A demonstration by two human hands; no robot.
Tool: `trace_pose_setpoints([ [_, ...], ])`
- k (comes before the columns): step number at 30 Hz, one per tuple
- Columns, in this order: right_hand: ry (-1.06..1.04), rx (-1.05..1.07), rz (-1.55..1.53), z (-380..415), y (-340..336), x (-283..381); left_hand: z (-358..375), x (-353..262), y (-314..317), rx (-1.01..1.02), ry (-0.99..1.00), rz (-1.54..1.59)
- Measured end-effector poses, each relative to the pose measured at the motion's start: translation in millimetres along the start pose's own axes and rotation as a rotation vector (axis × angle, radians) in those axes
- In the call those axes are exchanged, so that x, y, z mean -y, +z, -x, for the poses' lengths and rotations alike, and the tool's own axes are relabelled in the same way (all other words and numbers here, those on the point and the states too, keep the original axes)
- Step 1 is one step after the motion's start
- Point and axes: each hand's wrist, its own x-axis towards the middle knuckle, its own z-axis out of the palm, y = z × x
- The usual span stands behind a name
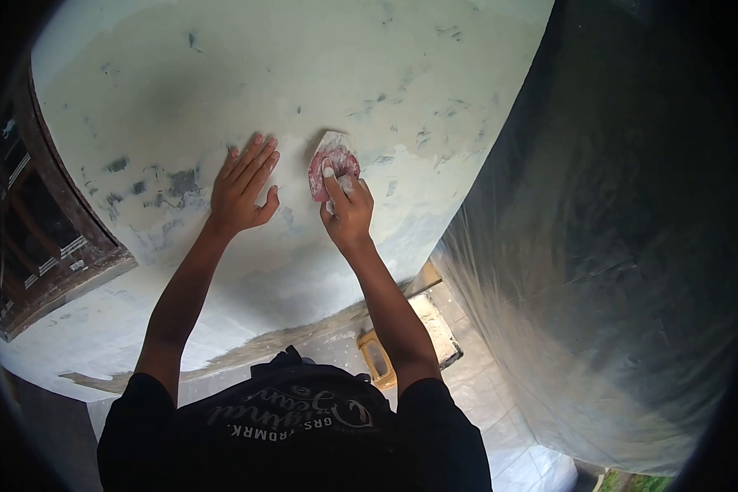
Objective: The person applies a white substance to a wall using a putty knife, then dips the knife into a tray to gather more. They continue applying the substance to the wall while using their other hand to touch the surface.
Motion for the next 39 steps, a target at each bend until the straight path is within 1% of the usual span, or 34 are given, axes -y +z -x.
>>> trace_pose_setpoints([
  [1,0.003,0.0,0.001,-4,6,-5,0,0,0,0.0,-0.001,-0.006],
  [3,0.004,0.073,-0.005,-6,21,-12,0,1,1,0.0,0.0,-0.001],
  [7,0.032,0.113,-0.037,34,40,0,2,3,4,-0.012,-0.004,0.003],
  [8,-0.009,0.11,-0.079,51,47,0,3,2,3,-0.01,-0.006,0.007],
  [10,0.056,0.195,-0.103,68,37,14,3,2,2,-0.003,-0.021,0.013],
  [11,0.061,0.195,-0.101,72,32,15,3,1,2,-0.001,-0.019,0.017],
  [13,0.034,0.109,-0.131,65,16,18,3,2,1,-0.021,0.004,0.006],
  [14,0.038,0.104,-0.126,57,10,16,3,3,2,-0.021,0.011,0.01],
  [16,-0.021,-0.021,-0.052,33,2,8,4,2,3,-0.017,0.005,0.001],
  [17,0.005,-0.041,-0.007,23,4,3,4,2,3,-0.017,0.005,0.004],
  [18,0.01,-0.04,0.02,9,3,3,4,2,3,-0.014,0.003,-0.001],
  [20,0.081,0.11,0.095,4,14,-9,3,2,2,-0.01,-0.004,-0.01],
  [21,0.083,0.113,0.093,10,19,-9,3,2,2,-0.01,-0.004,-0.01],
  [23,0.075,0.063,-0.045,23,34,-10,1,3,2,-0.014,-0.005,-0.012],
  [24,0.072,0.066,-0.046,30,36,-9,1,4,3,-0.021,-0.002,-0.008],
  [26,0.069,0.154,-0.052,55,32,1,5,0,3,-0.017,0.0,0.005],
  [27,0.038,0.13,-0.043,66,30,4,4,0,3,-0.016,-0.004,0.001],
  [30,0.05,0.128,-0.094,83,17,8,1,1,3,-0.019,0.002,-0.007],
  [31,0.038,0.105,-0.115,71,11,8,2,1,3,-0.013,0.002,-0.005],
  [32,-0.012,0.018,-0.085,57,9,6,3,2,3,-0.009,0.001,-0.005],
  [34,0.043,0.015,-0.01,36,8,-3,3,1,4,-0.012,-0.018,-0.007],
  [37,-0.018,-0.023,0.068,8,18,-13,1,0,1,-0.007,-0.021,-0.006],
  [39,-0.006,-0.016,0.038,14,28,-13,3,1,3,-0.007,-0.023,-0.007],
])
